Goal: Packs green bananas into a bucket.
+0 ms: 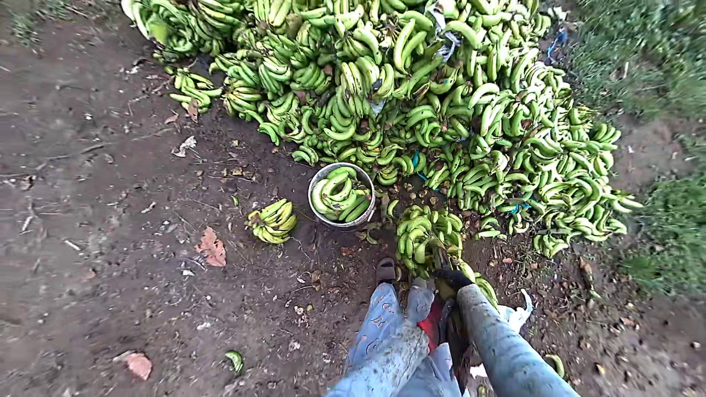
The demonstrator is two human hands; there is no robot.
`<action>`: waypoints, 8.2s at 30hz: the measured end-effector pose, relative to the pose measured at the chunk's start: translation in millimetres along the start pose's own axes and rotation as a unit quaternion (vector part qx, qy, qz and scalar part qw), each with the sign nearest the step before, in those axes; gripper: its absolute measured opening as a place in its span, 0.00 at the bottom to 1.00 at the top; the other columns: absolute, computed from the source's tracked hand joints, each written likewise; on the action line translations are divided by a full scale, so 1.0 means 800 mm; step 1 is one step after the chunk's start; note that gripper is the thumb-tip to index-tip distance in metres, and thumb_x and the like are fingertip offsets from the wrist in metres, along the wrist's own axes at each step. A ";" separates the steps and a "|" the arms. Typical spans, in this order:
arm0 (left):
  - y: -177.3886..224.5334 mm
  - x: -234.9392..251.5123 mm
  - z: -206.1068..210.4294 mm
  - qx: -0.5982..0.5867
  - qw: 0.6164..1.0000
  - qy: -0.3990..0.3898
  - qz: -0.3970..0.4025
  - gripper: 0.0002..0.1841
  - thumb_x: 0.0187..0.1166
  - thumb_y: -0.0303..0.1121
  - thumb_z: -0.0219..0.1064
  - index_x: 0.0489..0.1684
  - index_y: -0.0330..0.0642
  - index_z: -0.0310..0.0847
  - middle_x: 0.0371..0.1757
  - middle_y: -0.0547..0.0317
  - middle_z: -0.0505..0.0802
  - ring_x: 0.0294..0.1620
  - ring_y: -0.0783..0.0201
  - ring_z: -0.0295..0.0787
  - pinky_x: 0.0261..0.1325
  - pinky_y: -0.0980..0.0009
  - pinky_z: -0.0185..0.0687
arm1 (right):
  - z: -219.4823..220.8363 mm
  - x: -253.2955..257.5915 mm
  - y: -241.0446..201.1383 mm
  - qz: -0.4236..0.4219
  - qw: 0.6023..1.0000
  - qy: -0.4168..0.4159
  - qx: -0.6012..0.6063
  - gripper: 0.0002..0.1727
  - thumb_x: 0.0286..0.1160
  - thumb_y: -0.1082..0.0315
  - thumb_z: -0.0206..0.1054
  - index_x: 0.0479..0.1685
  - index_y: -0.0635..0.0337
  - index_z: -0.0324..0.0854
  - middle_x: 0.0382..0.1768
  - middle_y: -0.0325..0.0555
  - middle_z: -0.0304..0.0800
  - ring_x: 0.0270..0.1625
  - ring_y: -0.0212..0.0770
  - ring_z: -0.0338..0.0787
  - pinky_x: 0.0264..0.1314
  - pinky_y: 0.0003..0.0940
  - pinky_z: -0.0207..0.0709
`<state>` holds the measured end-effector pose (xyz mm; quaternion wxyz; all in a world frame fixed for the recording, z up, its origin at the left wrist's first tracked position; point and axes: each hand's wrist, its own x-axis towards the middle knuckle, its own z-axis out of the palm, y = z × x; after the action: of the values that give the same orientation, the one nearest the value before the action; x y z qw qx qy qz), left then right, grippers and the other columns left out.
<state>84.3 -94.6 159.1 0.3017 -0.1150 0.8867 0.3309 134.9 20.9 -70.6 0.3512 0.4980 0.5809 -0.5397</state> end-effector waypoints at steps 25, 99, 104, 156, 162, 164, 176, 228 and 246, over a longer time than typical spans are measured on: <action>-0.353 -0.112 0.017 -0.249 0.895 -0.361 0.088 0.21 0.90 0.31 0.55 0.79 0.34 0.73 0.72 0.44 0.85 0.71 0.63 0.83 0.77 0.66 0.75 | 0.162 -0.139 0.205 -0.074 0.907 -0.100 0.402 0.21 0.95 0.55 0.40 0.58 0.59 0.75 0.33 0.44 0.88 0.33 0.35 0.90 0.34 0.33 0.87; -0.085 0.575 0.715 0.529 0.749 -0.302 0.260 0.40 0.69 0.48 0.79 0.87 0.69 0.68 0.88 0.31 0.65 0.82 0.23 0.65 0.70 0.28 0.73 | -0.131 0.504 0.393 0.138 0.969 0.200 0.030 0.49 0.73 0.48 0.76 0.95 0.41 0.53 0.70 0.77 0.80 0.72 0.77 0.80 0.71 0.76 0.71; -0.100 0.608 0.770 0.501 0.763 -0.335 0.236 0.30 0.88 0.37 0.62 0.91 0.53 0.62 0.83 0.31 0.73 0.77 0.27 0.74 0.69 0.33 0.76 | -0.115 0.603 0.469 0.172 0.964 0.166 -0.120 0.52 0.63 0.44 0.81 0.92 0.40 0.61 0.81 0.81 0.65 0.78 0.82 0.72 0.69 0.80 0.71; -0.314 0.612 0.047 0.183 0.788 0.500 0.309 0.34 0.79 0.54 0.63 0.82 0.44 0.69 0.86 0.46 0.70 0.88 0.50 0.62 0.88 0.50 0.57 | 0.106 0.829 -0.220 -0.428 0.647 0.005 -0.631 0.29 0.72 0.69 0.75 0.76 0.62 0.77 0.75 0.76 0.72 0.77 0.78 0.73 0.73 0.72 0.71; -0.287 0.675 0.077 0.273 0.757 0.553 0.216 0.24 0.86 0.58 0.56 0.75 0.65 0.82 0.79 0.59 0.83 0.84 0.50 0.72 0.81 0.41 0.62 | 0.071 0.837 -0.252 -0.415 0.603 -0.057 -0.679 0.37 0.74 0.59 0.74 0.81 0.66 0.70 0.75 0.75 0.75 0.76 0.76 0.75 0.75 0.75 0.66; -0.304 0.676 0.085 0.257 0.742 0.577 0.225 0.22 0.86 0.58 0.57 0.73 0.68 0.82 0.76 0.63 0.84 0.80 0.54 0.76 0.78 0.43 0.66 | 0.054 0.831 -0.251 -0.419 0.642 -0.021 -0.641 0.37 0.74 0.53 0.74 0.79 0.65 0.73 0.73 0.71 0.78 0.77 0.71 0.78 0.77 0.71 0.68; -0.262 0.646 0.005 0.205 0.798 0.460 0.329 0.21 0.88 0.55 0.57 0.73 0.62 0.82 0.75 0.53 0.85 0.76 0.47 0.78 0.76 0.41 0.68 | 0.096 0.396 -0.398 -0.784 0.469 0.310 -0.263 0.29 0.75 0.54 0.67 0.77 0.48 0.82 0.55 0.61 0.89 0.48 0.57 0.91 0.44 0.52 0.83; -0.250 0.648 0.028 0.287 0.824 0.402 0.278 0.25 0.88 0.59 0.53 0.67 0.56 0.85 0.60 0.50 0.91 0.63 0.42 0.86 0.65 0.37 0.72 | 0.099 0.379 -0.402 -0.774 0.564 0.163 -0.238 0.28 0.81 0.62 0.65 0.81 0.56 0.75 0.54 0.57 0.91 0.51 0.51 0.91 0.51 0.52 0.81; -0.289 0.711 -0.011 0.274 0.845 0.391 0.239 0.26 0.86 0.67 0.47 0.74 0.71 0.78 0.70 0.60 0.88 0.71 0.51 0.84 0.70 0.35 0.73 | 0.124 0.452 -0.325 -0.708 0.658 0.040 -0.252 0.45 0.86 0.39 0.58 0.93 0.62 0.53 0.30 0.53 0.90 0.29 0.53 0.90 0.30 0.53 0.84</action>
<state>-276.9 -277.5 -302.9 -0.1391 0.0682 0.9858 0.0640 -220.3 16.7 -357.6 -0.0488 -0.1509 0.8853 -0.4372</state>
